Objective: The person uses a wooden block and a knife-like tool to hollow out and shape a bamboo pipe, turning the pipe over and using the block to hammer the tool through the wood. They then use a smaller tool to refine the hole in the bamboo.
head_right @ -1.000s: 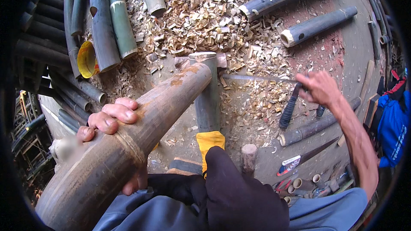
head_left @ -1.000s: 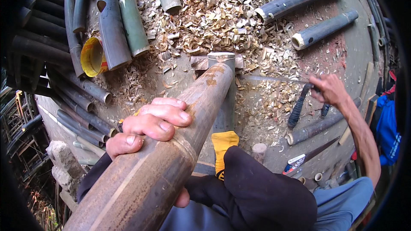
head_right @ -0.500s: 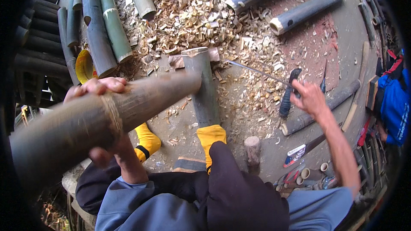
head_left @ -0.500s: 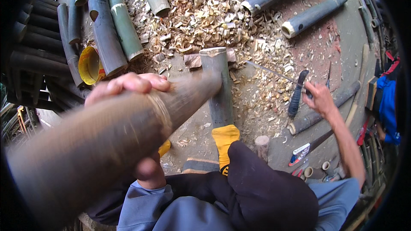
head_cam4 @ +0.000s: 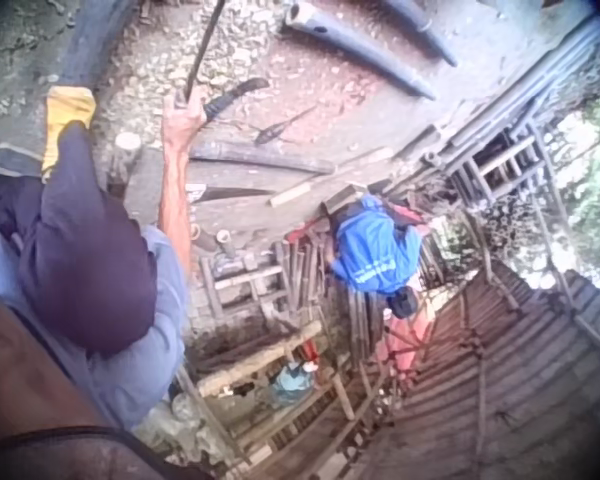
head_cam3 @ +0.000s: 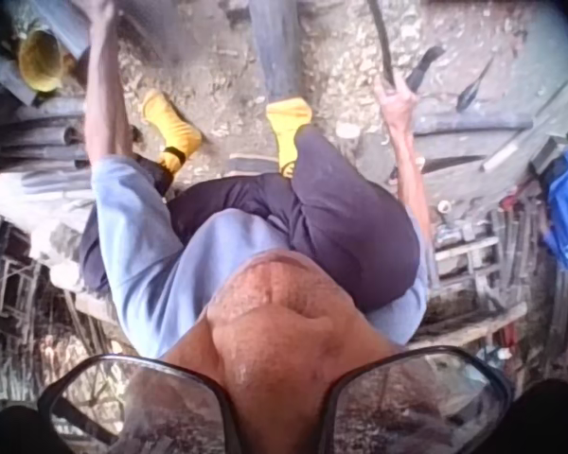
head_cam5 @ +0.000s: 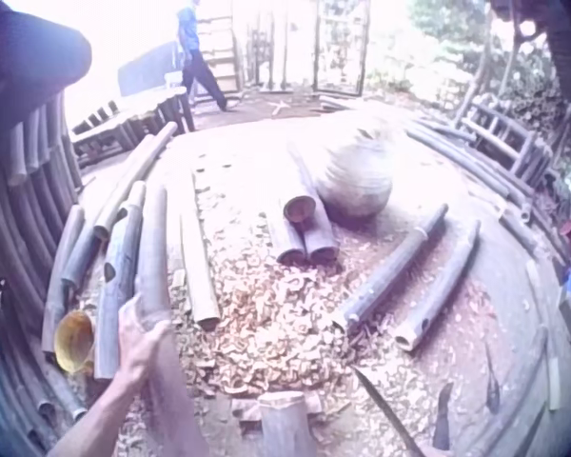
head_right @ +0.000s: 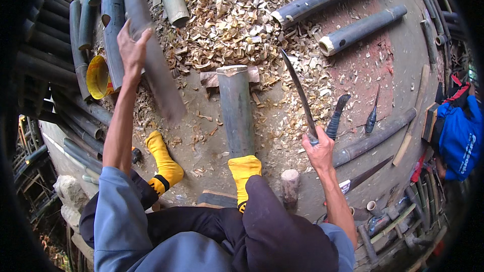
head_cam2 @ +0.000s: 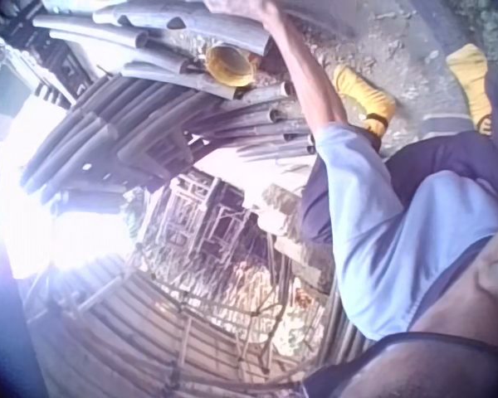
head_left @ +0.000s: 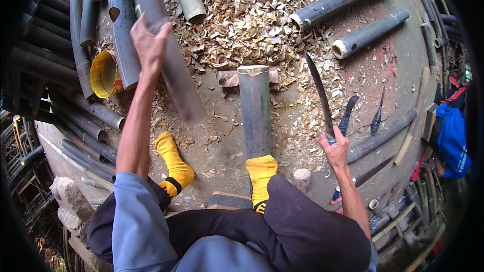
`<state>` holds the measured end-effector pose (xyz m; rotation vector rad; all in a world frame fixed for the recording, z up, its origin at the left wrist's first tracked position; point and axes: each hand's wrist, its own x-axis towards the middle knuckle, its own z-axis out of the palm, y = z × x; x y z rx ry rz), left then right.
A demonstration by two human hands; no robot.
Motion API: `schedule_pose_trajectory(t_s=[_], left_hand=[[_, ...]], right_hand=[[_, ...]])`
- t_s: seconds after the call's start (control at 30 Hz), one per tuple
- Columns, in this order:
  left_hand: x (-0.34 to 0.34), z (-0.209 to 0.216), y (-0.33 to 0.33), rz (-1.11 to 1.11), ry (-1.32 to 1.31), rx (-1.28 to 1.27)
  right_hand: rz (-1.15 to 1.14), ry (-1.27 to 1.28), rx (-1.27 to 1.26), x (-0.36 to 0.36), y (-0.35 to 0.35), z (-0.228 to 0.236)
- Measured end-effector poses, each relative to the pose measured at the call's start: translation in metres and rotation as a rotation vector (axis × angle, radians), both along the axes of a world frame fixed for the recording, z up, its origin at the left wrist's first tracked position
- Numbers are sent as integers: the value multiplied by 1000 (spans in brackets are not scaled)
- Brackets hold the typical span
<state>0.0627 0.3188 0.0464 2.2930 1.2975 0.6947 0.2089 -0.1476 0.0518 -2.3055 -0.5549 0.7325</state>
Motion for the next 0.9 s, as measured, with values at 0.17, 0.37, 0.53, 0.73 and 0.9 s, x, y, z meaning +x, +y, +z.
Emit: schedule_pose_trajectory(t_s=[0.17,0.37,0.53,0.73,0.9], left_hand=[[42,-22,-96,-845,155,-787],[52,-47,-99,-931,75,-838],[56,-45,-92,-790,155,-1064],[10,-40,-123,-335,-50,-140],[-69,-77,-115,-69,187,34]], right_hand=[[-126,70,-22,-1,10,-6],[-75,-5,5,-9,21,-8],[-51,-8,-4,-18,23,-18],[-129,79,-12,-22,35,-13],[-152,92,-17,-24,35,-11]])
